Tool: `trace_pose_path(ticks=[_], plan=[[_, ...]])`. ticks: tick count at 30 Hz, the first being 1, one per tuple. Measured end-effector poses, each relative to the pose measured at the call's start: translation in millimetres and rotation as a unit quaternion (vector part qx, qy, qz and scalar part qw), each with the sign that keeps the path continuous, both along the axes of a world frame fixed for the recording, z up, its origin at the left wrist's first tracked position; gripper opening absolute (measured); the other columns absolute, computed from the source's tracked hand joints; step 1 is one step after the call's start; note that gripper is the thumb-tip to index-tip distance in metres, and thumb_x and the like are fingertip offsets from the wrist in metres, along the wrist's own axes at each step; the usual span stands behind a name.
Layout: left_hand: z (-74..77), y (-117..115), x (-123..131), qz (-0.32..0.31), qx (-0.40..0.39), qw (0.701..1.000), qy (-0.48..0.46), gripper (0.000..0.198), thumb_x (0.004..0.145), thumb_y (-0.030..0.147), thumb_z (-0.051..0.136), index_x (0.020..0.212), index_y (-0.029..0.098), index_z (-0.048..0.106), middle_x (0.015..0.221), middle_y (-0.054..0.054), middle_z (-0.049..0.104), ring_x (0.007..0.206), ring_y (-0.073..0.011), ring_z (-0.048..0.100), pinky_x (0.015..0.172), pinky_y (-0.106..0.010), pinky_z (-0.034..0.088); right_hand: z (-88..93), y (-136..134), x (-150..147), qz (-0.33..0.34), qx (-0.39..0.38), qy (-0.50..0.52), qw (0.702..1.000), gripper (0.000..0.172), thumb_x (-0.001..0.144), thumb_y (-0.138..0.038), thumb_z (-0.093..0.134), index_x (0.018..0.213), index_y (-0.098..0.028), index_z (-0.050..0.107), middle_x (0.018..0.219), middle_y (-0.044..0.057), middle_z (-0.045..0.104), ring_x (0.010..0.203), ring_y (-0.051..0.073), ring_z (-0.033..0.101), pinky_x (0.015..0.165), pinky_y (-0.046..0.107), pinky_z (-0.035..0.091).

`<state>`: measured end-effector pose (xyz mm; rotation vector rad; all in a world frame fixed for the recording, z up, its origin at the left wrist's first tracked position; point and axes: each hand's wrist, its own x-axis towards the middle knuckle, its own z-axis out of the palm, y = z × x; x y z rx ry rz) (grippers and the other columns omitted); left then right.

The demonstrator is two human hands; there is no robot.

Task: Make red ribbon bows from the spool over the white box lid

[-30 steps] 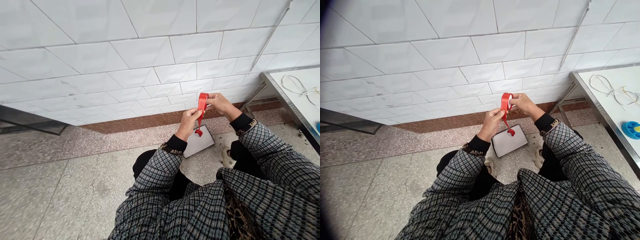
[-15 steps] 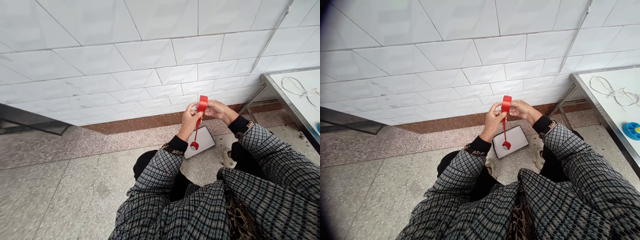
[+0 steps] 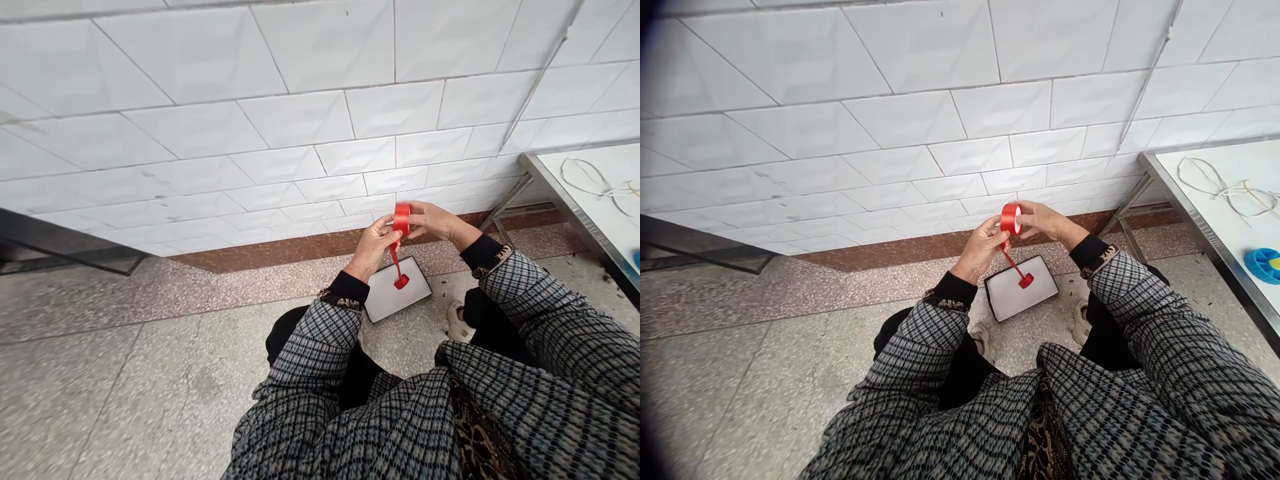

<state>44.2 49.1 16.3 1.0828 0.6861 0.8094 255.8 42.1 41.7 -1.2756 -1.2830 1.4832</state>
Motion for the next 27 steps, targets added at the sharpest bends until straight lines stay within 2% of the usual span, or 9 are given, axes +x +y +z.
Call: trace_pose_path(ticks=[1,3,5,8,10,14,18,22,27], plan=[[0.3,-0.1,-1.4,-0.008,-0.009,1.0,-0.003,0.065,0.067,0.042,0.101,0.121,0.019,0.073,0.078,0.003,0.074,0.058,-0.0103,0.06,0.063,-0.028,0.049,-0.4,1.2,4.0,0.001,0.077,-0.052,0.996,0.054,0.09,-0.027,0.088,0.143,-0.023,0.077,0.149,0.015,0.076,0.129,0.031,0.076,0.098,0.044,0.072],[0.0,0.1,-3.9,-0.018,-0.019,1.0,-0.001,0.065,0.065,0.043,0.103,0.117,0.018,0.074,0.083,0.0,0.076,0.062,-0.0101,0.061,0.065,-0.028,0.049,-3.4,4.3,11.3,0.014,0.232,-0.155,0.96,0.063,0.088,-0.02,0.088,0.149,-0.027,0.074,0.165,0.012,0.066,0.149,0.034,0.065,0.114,0.051,0.065],[-1.2,0.5,-5.0,-0.02,-0.022,1.0,0.006,0.063,0.065,0.044,0.104,0.114,0.017,0.075,0.086,-0.001,0.077,0.065,-0.0102,0.061,0.066,-0.027,0.049,-9.1,7.1,16.0,0.048,0.349,-0.239,0.905,0.053,0.092,-0.018,0.084,0.144,-0.029,0.077,0.16,0.011,0.071,0.152,0.033,0.063,0.123,0.056,0.058],[-2.9,-0.3,-2.6,-0.007,-0.016,1.0,0.009,0.061,0.068,0.043,0.102,0.116,0.018,0.074,0.079,0.001,0.074,0.064,-0.0108,0.062,0.068,-0.028,0.049,-17.1,8.9,17.5,0.054,0.431,-0.319,0.842,0.038,0.101,-0.019,0.076,0.139,-0.027,0.08,0.144,0.011,0.08,0.138,0.031,0.074,0.122,0.056,0.06],[-3.4,-2.1,1.2,0.016,-0.008,1.0,-0.003,0.065,0.071,0.044,0.1,0.125,0.019,0.072,0.075,0.003,0.073,0.066,-0.0125,0.065,0.071,-0.029,0.051,-18.8,9.1,17.3,0.018,0.446,-0.346,0.825,0.038,0.104,-0.02,0.071,0.141,-0.025,0.079,0.144,0.013,0.08,0.135,0.032,0.076,0.119,0.054,0.062],[-4.5,-5.2,7.3,0.064,-0.003,0.998,-0.025,0.07,0.072,0.045,0.099,0.13,0.02,0.069,0.082,0.002,0.077,0.074,-0.0155,0.072,0.08,-0.033,0.056,-15.0,10.2,19.3,-0.054,0.425,-0.346,0.835,0.045,0.101,-0.016,0.066,0.143,-0.025,0.078,0.146,0.013,0.079,0.133,0.032,0.077,0.113,0.053,0.066],[-7.7,-4.5,7.6,0.08,-0.007,0.997,0.002,0.054,0.068,0.048,0.1,0.106,0.019,0.074,0.084,-0.002,0.078,0.074,-0.0149,0.069,0.077,-0.032,0.055,-11.5,11.8,21.5,-0.066,0.383,-0.314,0.866,0.048,0.095,-0.016,0.068,0.14,-0.025,0.081,0.143,0.011,0.08,0.125,0.032,0.078,0.096,0.047,0.072],[-8.5,-6.9,8.9,0.071,0.017,0.997,0.024,0.046,0.068,0.055,0.098,0.082,0.017,0.074,0.074,0.0,0.069,0.069,-0.0118,0.058,0.07,-0.028,0.046,-7.9,12.3,20.8,-0.096,0.352,-0.286,0.886,0.05,0.09,-0.017,0.069,0.137,-0.024,0.083,0.142,0.011,0.081,0.124,0.032,0.078,0.085,0.041,0.073],[-3.8,-13.1,12.6,0.065,0.04,0.997,0.006,0.045,0.067,0.053,0.098,0.074,0.018,0.071,0.067,0.003,0.062,0.064,-0.0094,0.05,0.063,-0.025,0.04,-4.7,13.0,19.1,-0.127,0.313,-0.253,0.907,0.047,0.085,-0.018,0.072,0.13,-0.023,0.086,0.134,0.009,0.084,0.123,0.032,0.078,0.09,0.042,0.071]])
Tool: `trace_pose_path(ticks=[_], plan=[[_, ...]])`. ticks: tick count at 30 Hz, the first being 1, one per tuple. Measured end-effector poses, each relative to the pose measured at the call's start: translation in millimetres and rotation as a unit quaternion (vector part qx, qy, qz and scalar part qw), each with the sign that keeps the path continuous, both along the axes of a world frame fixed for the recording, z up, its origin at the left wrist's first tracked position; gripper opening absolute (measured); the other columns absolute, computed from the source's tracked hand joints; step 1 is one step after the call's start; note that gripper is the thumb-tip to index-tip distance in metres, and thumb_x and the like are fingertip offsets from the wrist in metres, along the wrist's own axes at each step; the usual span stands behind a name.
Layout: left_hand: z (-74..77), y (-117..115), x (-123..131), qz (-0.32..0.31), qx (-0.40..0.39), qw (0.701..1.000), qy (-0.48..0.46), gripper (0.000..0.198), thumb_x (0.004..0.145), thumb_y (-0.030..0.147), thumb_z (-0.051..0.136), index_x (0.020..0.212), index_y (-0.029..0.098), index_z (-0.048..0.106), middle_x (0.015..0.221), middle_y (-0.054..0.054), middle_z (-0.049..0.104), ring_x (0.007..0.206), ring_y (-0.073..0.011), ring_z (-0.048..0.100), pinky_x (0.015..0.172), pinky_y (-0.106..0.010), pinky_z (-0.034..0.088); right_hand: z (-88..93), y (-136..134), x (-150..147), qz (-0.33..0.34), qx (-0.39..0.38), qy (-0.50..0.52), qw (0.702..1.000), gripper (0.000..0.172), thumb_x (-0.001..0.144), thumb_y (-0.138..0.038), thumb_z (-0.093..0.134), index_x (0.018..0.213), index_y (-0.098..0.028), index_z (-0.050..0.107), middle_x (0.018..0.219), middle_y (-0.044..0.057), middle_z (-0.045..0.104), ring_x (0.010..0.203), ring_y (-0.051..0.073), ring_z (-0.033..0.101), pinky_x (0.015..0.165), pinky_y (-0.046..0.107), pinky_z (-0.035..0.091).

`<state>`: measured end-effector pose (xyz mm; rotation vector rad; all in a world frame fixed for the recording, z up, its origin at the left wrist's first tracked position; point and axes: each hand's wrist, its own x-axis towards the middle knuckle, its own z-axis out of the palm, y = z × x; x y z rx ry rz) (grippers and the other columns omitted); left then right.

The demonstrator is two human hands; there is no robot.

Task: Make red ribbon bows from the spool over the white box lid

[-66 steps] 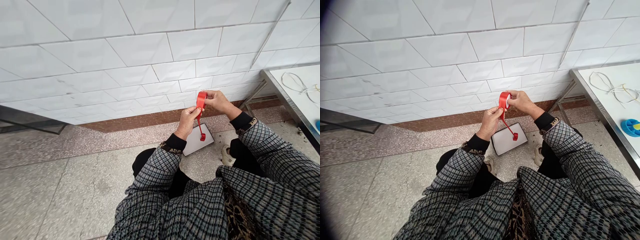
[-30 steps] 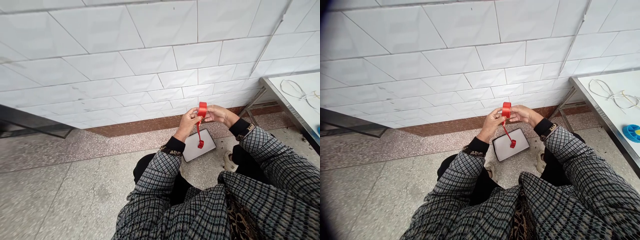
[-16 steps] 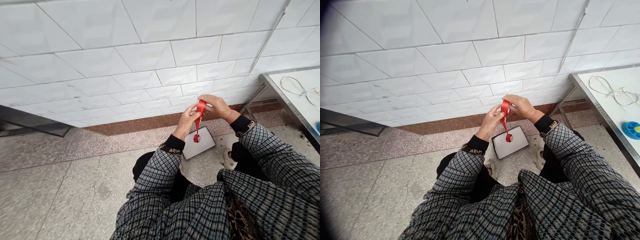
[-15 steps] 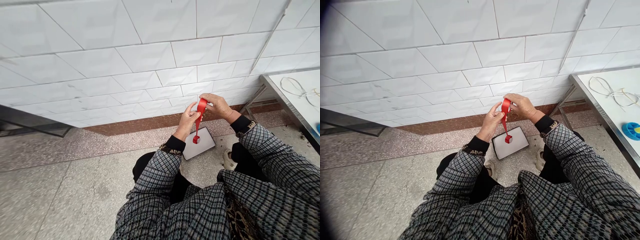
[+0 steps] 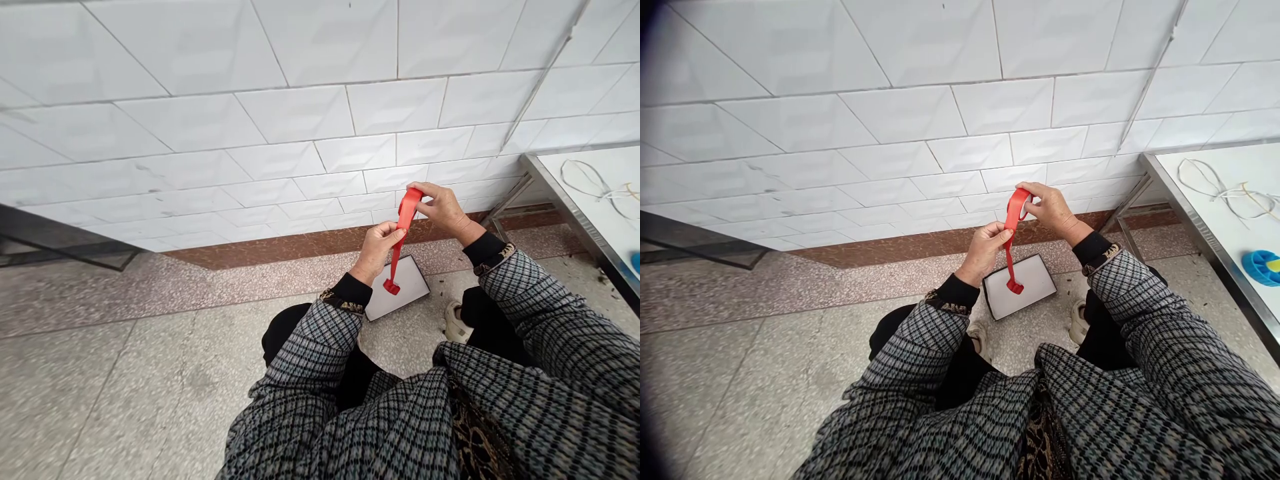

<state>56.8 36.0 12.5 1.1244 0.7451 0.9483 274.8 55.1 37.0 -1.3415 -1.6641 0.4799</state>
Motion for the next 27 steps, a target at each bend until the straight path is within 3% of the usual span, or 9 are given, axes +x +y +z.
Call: trace_pose_path(ticks=[6,12,17,21,27], plan=[[4.6,-2.3,-0.3,-0.04,-0.06,0.996,-0.045,0.052,0.061,0.054,0.103,0.081,0.019,0.07,0.064,0.005,0.06,0.054,-0.0076,0.047,0.052,-0.024,0.04,-1.1,1.8,2.5,0.026,-0.054,0.083,0.995,0.04,0.081,-0.024,0.081,0.121,-0.022,0.088,0.125,0.007,0.086,0.115,0.029,0.079,0.106,0.046,0.066],[2.4,-1.6,0.9,-0.032,-0.028,0.998,-0.047,0.051,0.062,0.056,0.103,0.072,0.018,0.071,0.066,0.003,0.061,0.061,-0.0076,0.048,0.06,-0.024,0.039,-0.5,-0.9,-0.5,0.074,-0.182,0.229,0.953,0.047,0.074,-0.031,0.091,0.12,-0.021,0.088,0.1,0.002,0.085,0.081,0.018,0.075,0.079,0.033,0.067],[-3.2,-2.9,6.9,-0.02,-0.01,0.999,-0.041,0.05,0.065,0.059,0.1,0.069,0.018,0.073,0.07,0.0,0.066,0.068,-0.0111,0.053,0.072,-0.029,0.044,3.8,-6.9,-13.5,0.071,-0.213,0.321,0.92,0.046,0.069,-0.04,0.099,0.111,-0.024,0.087,0.108,0.003,0.087,0.094,0.019,0.078,0.079,0.032,0.068],[-3.8,-4.3,7.8,-0.007,0.02,1.0,-0.007,0.045,0.069,0.057,0.096,0.072,0.018,0.074,0.071,0.0,0.067,0.07,-0.0124,0.053,0.072,-0.03,0.042,10.3,-8.4,-15.3,0.07,-0.238,0.345,0.905,0.047,0.069,-0.042,0.101,0.11,-0.023,0.087,0.113,0.006,0.088,0.103,0.024,0.081,0.081,0.034,0.069],[-2.5,-5.3,6.0,0.032,0.084,0.995,0.049,0.036,0.076,0.048,0.089,0.07,0.019,0.069,0.067,0.003,0.06,0.067,-0.012,0.048,0.068,-0.029,0.038,11.9,-10.8,-13.8,0.078,-0.312,0.39,0.863,0.031,0.079,-0.031,0.097,0.104,-0.02,0.083,0.105,0.01,0.088,0.092,0.022,0.082,0.079,0.032,0.07]])
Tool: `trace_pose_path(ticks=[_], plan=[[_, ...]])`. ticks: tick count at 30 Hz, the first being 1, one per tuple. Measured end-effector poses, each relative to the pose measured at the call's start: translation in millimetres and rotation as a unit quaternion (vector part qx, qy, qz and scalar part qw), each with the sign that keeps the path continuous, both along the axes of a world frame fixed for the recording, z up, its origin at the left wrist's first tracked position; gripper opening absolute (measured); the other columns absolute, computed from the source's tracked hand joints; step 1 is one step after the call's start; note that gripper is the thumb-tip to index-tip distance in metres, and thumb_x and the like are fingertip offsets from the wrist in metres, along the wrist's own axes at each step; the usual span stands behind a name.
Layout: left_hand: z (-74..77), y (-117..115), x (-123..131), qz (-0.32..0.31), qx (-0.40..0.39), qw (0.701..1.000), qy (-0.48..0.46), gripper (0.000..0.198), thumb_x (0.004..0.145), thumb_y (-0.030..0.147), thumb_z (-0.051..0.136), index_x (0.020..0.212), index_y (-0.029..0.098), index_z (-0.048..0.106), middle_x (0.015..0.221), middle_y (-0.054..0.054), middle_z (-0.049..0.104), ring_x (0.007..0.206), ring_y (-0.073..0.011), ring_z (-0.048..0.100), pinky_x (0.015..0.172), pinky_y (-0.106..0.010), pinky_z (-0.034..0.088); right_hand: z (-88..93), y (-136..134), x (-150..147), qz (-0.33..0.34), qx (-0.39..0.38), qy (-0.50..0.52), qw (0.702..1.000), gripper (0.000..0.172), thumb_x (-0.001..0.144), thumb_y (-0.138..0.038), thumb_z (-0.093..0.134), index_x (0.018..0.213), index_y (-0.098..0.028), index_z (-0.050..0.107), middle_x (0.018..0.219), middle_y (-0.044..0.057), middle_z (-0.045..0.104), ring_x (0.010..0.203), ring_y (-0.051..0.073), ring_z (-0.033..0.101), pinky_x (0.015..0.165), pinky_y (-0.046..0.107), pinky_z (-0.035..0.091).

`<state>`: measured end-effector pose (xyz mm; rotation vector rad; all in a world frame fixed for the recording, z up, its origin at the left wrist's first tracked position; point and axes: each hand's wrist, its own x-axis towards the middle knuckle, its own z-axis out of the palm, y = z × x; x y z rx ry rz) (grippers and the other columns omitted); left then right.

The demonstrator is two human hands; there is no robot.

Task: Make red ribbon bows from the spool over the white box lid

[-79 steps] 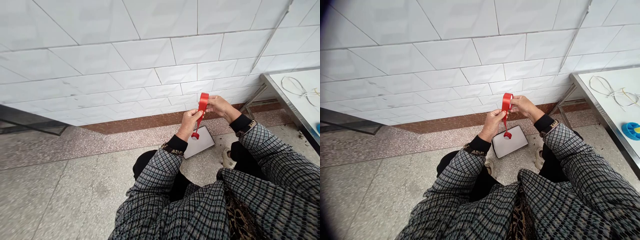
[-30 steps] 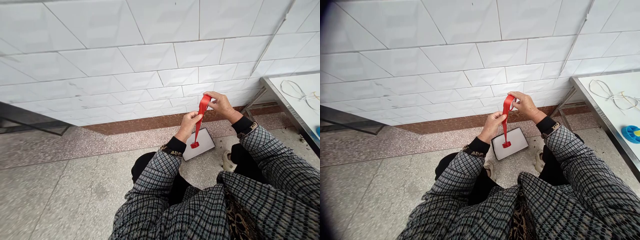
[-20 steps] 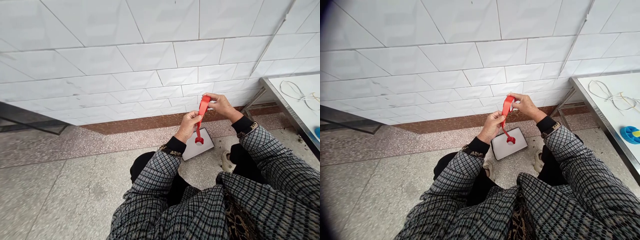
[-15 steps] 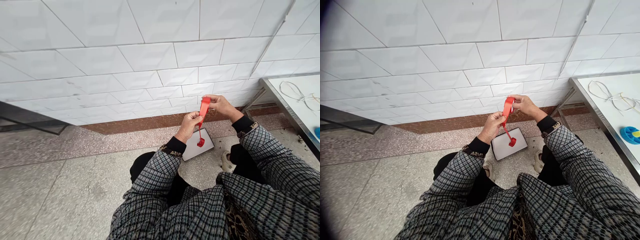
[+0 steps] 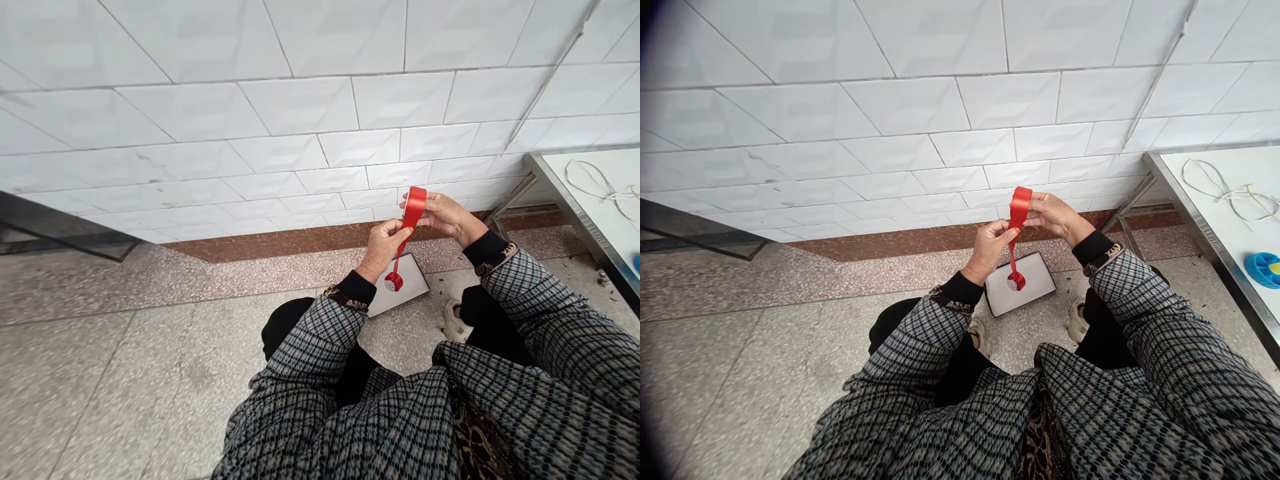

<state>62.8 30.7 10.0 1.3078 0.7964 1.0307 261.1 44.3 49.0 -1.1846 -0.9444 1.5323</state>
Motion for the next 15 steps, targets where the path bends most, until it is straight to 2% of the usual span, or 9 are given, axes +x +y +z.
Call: trace_pose_path(ticks=[4,8,12,15], plan=[[0.1,-0.7,1.7,0.042,-0.005,0.999,-0.004,0.028,0.076,0.033,0.09,0.09,0.021,0.069,0.065,0.007,0.057,0.064,-0.012,0.049,0.068,-0.028,0.041,-5.6,-1.1,-2.8,0.023,-0.045,0.021,0.999,0.018,0.089,-0.027,0.09,0.101,-0.019,0.081,0.108,0.012,0.088,0.093,0.021,0.084,0.085,0.033,0.071],[2.0,2.4,1.6,0.019,-0.011,1.0,-0.012,0.041,0.078,0.019,0.086,0.116,0.025,0.072,0.058,0.011,0.051,0.058,-0.0132,0.049,0.066,-0.029,0.041,-12.9,-0.3,-6.8,0.043,-0.081,0.052,0.994,0.015,0.092,-0.024,0.087,0.103,-0.017,0.081,0.104,0.012,0.088,0.091,0.021,0.085,0.087,0.031,0.072],[3.2,7.7,-2.9,0.0,-0.009,1.0,0.014,0.041,0.078,0.019,0.087,0.118,0.022,0.078,0.058,0.01,0.053,0.059,-0.0132,0.047,0.068,-0.03,0.042,-15.8,0.5,-6.0,0.049,-0.109,0.064,0.991,0.017,0.09,-0.021,0.088,0.106,-0.018,0.082,0.101,0.011,0.089,0.082,0.018,0.083,0.076,0.027,0.071],[2.5,9.9,-6.1,-0.009,-0.02,1.0,0.008,0.044,0.076,0.023,0.09,0.119,0.021,0.08,0.059,0.01,0.052,0.06,-0.0119,0.047,0.068,-0.03,0.043,-14.5,-0.4,-3.7,0.065,-0.116,0.049,0.99,0.013,0.092,-0.022,0.086,0.104,-0.019,0.082,0.1,0.011,0.088,0.082,0.019,0.083,0.078,0.028,0.072]])
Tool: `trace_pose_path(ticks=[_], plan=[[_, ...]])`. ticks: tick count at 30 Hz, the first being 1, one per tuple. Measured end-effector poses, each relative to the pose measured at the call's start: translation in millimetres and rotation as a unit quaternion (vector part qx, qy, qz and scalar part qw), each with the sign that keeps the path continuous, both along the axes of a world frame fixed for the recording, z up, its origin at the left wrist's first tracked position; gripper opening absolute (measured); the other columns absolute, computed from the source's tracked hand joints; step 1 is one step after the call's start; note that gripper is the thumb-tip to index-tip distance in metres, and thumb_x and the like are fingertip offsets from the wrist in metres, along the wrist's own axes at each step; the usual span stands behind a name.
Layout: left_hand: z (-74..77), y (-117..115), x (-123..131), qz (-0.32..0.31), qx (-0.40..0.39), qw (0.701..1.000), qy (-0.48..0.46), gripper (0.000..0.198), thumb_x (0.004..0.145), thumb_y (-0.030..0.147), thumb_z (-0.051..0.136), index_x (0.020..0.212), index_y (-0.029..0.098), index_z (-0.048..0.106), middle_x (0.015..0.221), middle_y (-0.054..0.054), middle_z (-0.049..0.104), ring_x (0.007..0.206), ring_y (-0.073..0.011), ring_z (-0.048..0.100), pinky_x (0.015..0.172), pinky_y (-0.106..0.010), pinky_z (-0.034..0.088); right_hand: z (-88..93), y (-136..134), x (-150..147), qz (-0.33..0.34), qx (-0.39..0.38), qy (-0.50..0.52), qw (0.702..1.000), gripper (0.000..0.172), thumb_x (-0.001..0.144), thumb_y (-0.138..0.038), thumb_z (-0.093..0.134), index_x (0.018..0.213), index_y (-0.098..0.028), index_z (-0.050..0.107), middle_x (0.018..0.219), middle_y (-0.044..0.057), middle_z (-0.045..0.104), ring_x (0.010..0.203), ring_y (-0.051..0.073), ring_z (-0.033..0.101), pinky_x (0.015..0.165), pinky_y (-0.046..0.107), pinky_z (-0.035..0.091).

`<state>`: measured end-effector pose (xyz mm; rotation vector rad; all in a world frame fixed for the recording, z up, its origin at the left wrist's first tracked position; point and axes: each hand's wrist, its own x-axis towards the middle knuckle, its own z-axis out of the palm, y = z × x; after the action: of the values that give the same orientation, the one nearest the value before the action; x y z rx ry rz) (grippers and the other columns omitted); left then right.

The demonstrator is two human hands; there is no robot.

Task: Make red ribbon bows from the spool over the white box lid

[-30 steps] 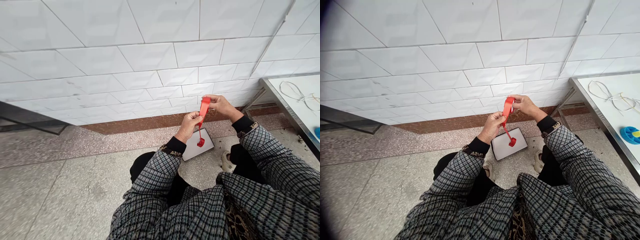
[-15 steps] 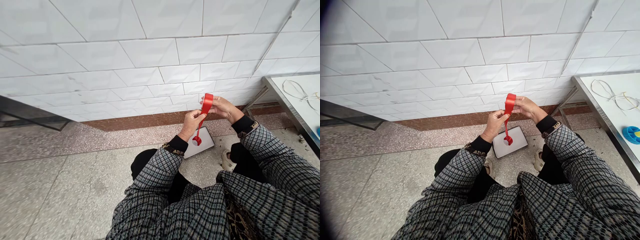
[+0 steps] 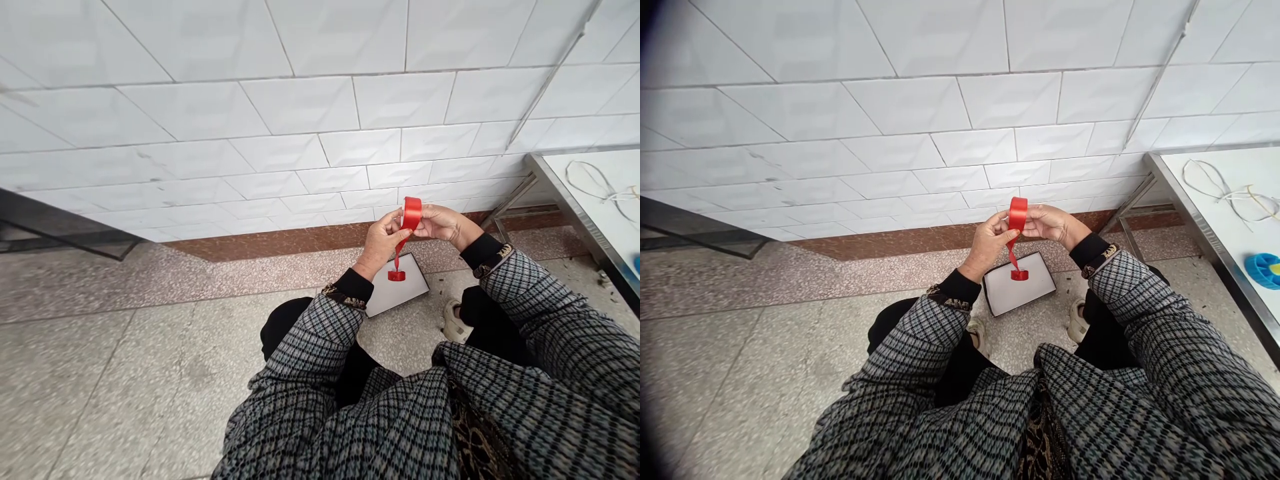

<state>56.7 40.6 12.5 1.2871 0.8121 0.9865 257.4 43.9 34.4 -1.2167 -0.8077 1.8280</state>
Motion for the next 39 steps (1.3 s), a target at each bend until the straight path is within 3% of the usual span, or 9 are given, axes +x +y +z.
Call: trace_pose_path(ticks=[4,6,11,13,16,20,24,29,39], plan=[[-1.7,0.5,-2.8,-0.027,-0.052,0.997,-0.058,0.052,0.069,0.033,0.098,0.116,0.019,0.081,0.067,0.007,0.062,0.065,-0.0108,0.055,0.069,-0.028,0.046,2.0,-1.3,3.5,0.059,0.041,-0.054,0.996,0.022,0.094,-0.032,0.086,0.112,-0.021,0.082,0.107,0.012,0.088,0.089,0.022,0.084,0.079,0.034,0.073],[-2.4,0.6,-4.5,-0.04,-0.091,0.992,-0.083,0.055,0.065,0.039,0.101,0.113,0.019,0.08,0.079,0.003,0.072,0.07,-0.0118,0.061,0.069,-0.027,0.048,1.9,-0.9,5.7,0.063,0.123,-0.126,0.982,0.037,0.091,-0.032,0.088,0.126,-0.024,0.081,0.114,0.01,0.087,0.097,0.024,0.084,0.079,0.036,0.073],[-1.8,0.8,-8.9,-0.052,-0.148,0.984,-0.087,0.054,0.061,0.043,0.104,0.104,0.019,0.081,0.092,-0.003,0.079,0.075,-0.012,0.065,0.068,-0.026,0.048,-2.6,1.7,9.0,0.038,0.421,-0.345,0.838,0.052,0.086,-0.022,0.084,0.137,-0.028,0.081,0.137,0.01,0.081,0.122,0.029,0.077,0.1,0.045,0.07],[-0.8,0.1,-8.6,-0.049,-0.15,0.984,-0.086,0.054,0.062,0.043,0.104,0.105,0.02,0.08,0.093,-0.003,0.079,0.076,-0.0123,0.065,0.07,-0.027,0.049,-4.6,2.6,9.0,0.039,0.463,-0.386,0.797,0.047,0.088,-0.02,0.079,0.134,-0.027,0.082,0.139,0.01,0.081,0.122,0.029,0.076,0.105,0.048,0.068],[-0.2,-2.1,-5.5,-0.015,-0.132,0.987,-0.089,0.057,0.066,0.043,0.102,0.113,0.021,0.076,0.084,0.001,0.074,0.074,-0.0126,0.064,0.072,-0.028,0.05,-4.5,3.7,9.0,0.004,0.467,-0.417,0.78,0.05,0.086,-0.018,0.076,0.135,-0.027,0.082,0.136,0.01,0.082,0.119,0.029,0.076,0.106,0.048,0.067],[-2.2,-4.5,-1.0,0.035,-0.091,0.992,-0.075,0.043,0.071,0.045,0.098,0.096,0.02,0.073,0.075,0.003,0.068,0.069,-0.0118,0.059,0.073,-0.028,0.048,0.2,4.9,9.1,-0.058,0.432,-0.411,0.801,0.056,0.084,-0.019,0.073,0.138,-0.025,0.081,0.134,0.009,0.082,0.116,0.029,0.077,0.096,0.044,0.07],[-4.0,-5.3,0.0,0.036,-0.049,0.997,-0.049,0.039,0.071,0.048,0.096,0.074,0.019,0.07,0.07,0.002,0.065,0.067,-0.0112,0.052,0.068,-0.028,0.042,-1.0,6.7,5.3,-0.087,0.385,-0.348,0.85,0.051,0.083,-0.021,0.075,0.134,-0.022,0.082,0.134,0.008,0.083,0.117,0.028,0.078,0.103,0.045,0.068],[-4.3,-4.1,0.7,0.026,-0.028,0.999,-0.012,0.038,0.073,0.049,0.095,0.072,0.019,0.071,0.069,0.002,0.063,0.068,-0.0127,0.051,0.069,-0.029,0.042,-8.7,8.4,-1.6,-0.089,0.301,-0.243,0.918,0.054,0.081,-0.028,0.084,0.135,-0.024,0.081,0.125,0.005,0.085,0.111,0.026,0.08,0.103,0.045,0.068],[-6.7,-1.0,1.7,-0.01,-0.032,0.999,-0.021,0.028,0.075,0.041,0.091,0.08,0.018,0.077,0.078,-0.001,0.073,0.075,-0.0149,0.061,0.078,-0.031,0.048,3.2,5.3,2.8,-0.041,0.184,-0.129,0.974,0.04,0.082,-0.041,0.09,0.116,-0.022,0.081,0.115,0.01,0.085,0.113,0.029,0.081,0.096,0.048,0.071]])
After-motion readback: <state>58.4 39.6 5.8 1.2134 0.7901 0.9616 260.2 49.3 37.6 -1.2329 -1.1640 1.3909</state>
